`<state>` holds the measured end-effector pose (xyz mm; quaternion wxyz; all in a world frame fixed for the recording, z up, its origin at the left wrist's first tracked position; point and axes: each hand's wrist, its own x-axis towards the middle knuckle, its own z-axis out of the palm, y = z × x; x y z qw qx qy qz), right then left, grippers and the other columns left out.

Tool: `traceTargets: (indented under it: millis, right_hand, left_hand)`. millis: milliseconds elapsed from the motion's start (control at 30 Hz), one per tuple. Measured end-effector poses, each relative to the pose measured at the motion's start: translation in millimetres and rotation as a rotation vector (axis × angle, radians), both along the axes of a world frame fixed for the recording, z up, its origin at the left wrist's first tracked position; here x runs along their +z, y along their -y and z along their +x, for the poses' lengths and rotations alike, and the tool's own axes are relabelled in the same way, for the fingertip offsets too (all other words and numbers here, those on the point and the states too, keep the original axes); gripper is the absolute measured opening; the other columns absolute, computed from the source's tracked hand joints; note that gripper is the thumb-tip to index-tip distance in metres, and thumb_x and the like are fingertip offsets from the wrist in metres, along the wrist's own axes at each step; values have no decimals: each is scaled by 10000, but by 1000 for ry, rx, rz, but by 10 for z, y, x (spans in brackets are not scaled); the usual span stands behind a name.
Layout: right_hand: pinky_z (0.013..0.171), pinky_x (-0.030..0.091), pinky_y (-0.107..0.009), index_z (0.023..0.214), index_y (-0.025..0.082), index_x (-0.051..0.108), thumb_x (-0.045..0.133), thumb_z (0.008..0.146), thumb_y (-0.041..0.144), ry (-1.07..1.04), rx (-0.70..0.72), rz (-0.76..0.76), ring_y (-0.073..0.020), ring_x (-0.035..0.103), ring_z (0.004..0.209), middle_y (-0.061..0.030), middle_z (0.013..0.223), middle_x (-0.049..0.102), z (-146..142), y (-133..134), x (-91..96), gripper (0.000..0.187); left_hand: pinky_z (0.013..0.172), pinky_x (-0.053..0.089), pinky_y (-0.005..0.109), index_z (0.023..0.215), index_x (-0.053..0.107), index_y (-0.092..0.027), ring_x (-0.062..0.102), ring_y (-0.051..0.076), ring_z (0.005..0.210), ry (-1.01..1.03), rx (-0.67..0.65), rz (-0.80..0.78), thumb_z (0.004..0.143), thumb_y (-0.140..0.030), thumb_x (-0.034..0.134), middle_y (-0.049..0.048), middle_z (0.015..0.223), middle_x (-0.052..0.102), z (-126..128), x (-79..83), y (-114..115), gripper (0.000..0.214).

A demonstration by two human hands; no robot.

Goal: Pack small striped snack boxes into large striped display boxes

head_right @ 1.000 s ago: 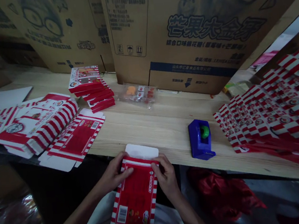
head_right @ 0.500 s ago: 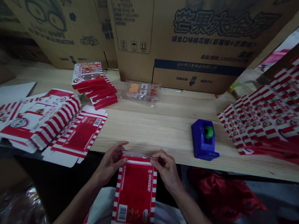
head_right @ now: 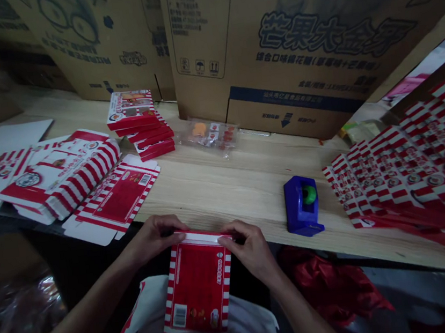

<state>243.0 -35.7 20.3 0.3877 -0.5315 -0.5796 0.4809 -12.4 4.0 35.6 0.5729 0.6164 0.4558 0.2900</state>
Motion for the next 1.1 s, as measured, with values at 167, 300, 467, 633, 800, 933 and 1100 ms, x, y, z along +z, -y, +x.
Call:
traceTargets:
  millis: [167, 300, 467, 633, 800, 933, 1100]
  right_hand:
    - [575, 453, -249, 741, 193, 697, 714, 756, 341, 10, 73, -33, -146, 588, 616, -3, 685, 670, -8, -142, 193, 150]
    - [572, 426, -237, 662, 187, 640, 679, 785, 305, 8, 103, -25, -135, 553, 610, 7, 643, 617, -10, -172, 196, 175]
    - [677, 462, -250, 768, 189, 654, 671, 829, 314, -8, 111, 60, -159, 603, 764, -31, 826, 649, 24, -46, 89, 140]
    - [805, 490, -284, 787, 210, 677, 697, 817, 261, -82, -68, 138, -180, 639, 897, -45, 935, 680, -45, 140, -65, 62]
    - [869, 511, -320, 843, 225, 690, 671, 834, 236, -158, -207, 132, -189, 663, 942, -44, 972, 712, -189, 299, -154, 24]
    - [922, 515, -358, 1155, 255, 656, 671, 827, 226, -66, -230, 183, -221, 623, 1117, -78, 1212, 668, -66, 387, -144, 330]
    - [758, 512, -316, 966, 203, 692, 648, 832, 295, 283, -858, 456, -204, 608, 977, -95, 1116, 633, 757, 348, -39, 169]
  left_hand:
    - [591, 492, 254, 726, 746, -134, 624, 144, 583, 96, -103, -187, 664, -280, 763, 41, 662, 719, -32, 126, -192, 159]
    - [593, 469, 234, 701, 730, -122, 605, 127, 594, 59, -146, -128, 683, -265, 747, 35, 663, 689, -28, 137, -233, 145]
    - [705, 482, 254, 775, 725, -131, 630, 156, 767, 58, -203, 65, 753, -299, 733, 68, 842, 692, -44, 36, -131, 170]
    - [805, 490, 280, 852, 729, -165, 648, 186, 916, 278, 15, -21, 776, -307, 734, 84, 1018, 692, 45, -209, 84, 161]
    - [849, 493, 298, 910, 736, -184, 645, 213, 966, 409, 195, -188, 727, -348, 781, 81, 1034, 710, 221, -384, 258, 250]
    - [738, 508, 261, 782, 711, -180, 642, 187, 837, 333, 344, -222, 665, -350, 825, 48, 927, 710, 243, -468, 279, 236]
    - [731, 522, 268, 701, 678, -176, 636, 212, 866, 277, 361, -202, 621, -392, 841, 50, 938, 698, 224, -538, 177, 282]
